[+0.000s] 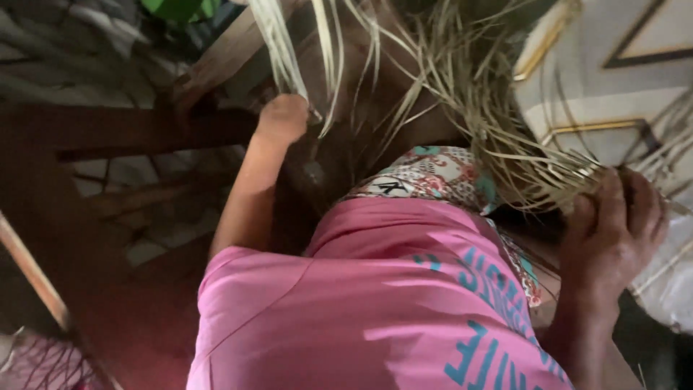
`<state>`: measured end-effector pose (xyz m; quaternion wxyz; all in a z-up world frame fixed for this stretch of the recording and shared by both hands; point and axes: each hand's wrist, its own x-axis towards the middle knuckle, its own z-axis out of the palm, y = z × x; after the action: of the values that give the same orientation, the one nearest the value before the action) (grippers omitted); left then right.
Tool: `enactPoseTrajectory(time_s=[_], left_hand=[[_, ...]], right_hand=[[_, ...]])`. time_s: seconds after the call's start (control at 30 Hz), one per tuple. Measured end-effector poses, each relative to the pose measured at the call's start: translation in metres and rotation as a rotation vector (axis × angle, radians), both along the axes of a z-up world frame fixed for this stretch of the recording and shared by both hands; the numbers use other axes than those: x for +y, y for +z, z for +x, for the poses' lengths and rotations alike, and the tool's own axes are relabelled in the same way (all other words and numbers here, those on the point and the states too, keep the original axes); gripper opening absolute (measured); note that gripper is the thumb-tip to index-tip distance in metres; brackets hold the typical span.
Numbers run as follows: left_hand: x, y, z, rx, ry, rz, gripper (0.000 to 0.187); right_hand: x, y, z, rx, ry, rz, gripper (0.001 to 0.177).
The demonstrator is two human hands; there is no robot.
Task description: Weaving dried plant fibers into a structured pattern by hand.
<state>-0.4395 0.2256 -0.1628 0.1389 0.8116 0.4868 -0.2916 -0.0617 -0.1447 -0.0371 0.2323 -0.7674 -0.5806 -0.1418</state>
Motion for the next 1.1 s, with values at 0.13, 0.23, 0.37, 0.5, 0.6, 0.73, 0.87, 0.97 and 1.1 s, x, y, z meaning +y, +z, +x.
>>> enactPoseTrajectory(time_s=[0.13, 0.23, 0.37, 0.5, 0.6, 0.73, 0.87, 0.97, 1.1], left_hand=[[0.019, -0.012, -0.025, 0.160, 0.184, -0.162, 0.024], [0.007, -0.091, -0.063, -0.253, 0.131, -0.030, 0.023], [-0.027, -0.151, -0.064, -0.312, 0.297, 0.032, 0.049], [-0.028, -0.170, -0.070, -0.641, 0.360, 0.233, 0.010], [-0.004, -0.139, -0.081, -0.723, 0.544, 0.253, 0.009], [0.007, -0.087, -0.099, -0.624, 0.466, 0.380, 0.003], [-0.018, -0.129, -0.096, -0.687, 0.575, 0.391, 0.036], [-0.065, -0.146, -0.055, -0.840, 0.581, 0.283, 0.049], [-0.114, -0.157, -0.010, -0.516, 0.677, -0.065, 0.063]], right_hand=[[0.000, 0.003, -0.001, 0.046, 0.049, 0.020, 0.025], [-0.009, 0.004, -0.001, 0.187, 0.059, 0.009, 0.033], [-0.009, 0.026, -0.010, 0.290, 0.120, 0.082, 0.029], [-0.025, 0.016, -0.007, 0.233, 0.095, 0.089, 0.020], [-0.032, 0.005, -0.004, 0.251, 0.094, 0.074, 0.017], [-0.020, 0.005, -0.006, 0.186, 0.197, 0.085, 0.027], [-0.023, -0.003, -0.008, 0.220, 0.176, 0.051, 0.030], [-0.022, -0.005, -0.008, 0.203, 0.140, 0.025, 0.031], [-0.017, -0.008, -0.010, 0.218, 0.175, 0.055, 0.032]])
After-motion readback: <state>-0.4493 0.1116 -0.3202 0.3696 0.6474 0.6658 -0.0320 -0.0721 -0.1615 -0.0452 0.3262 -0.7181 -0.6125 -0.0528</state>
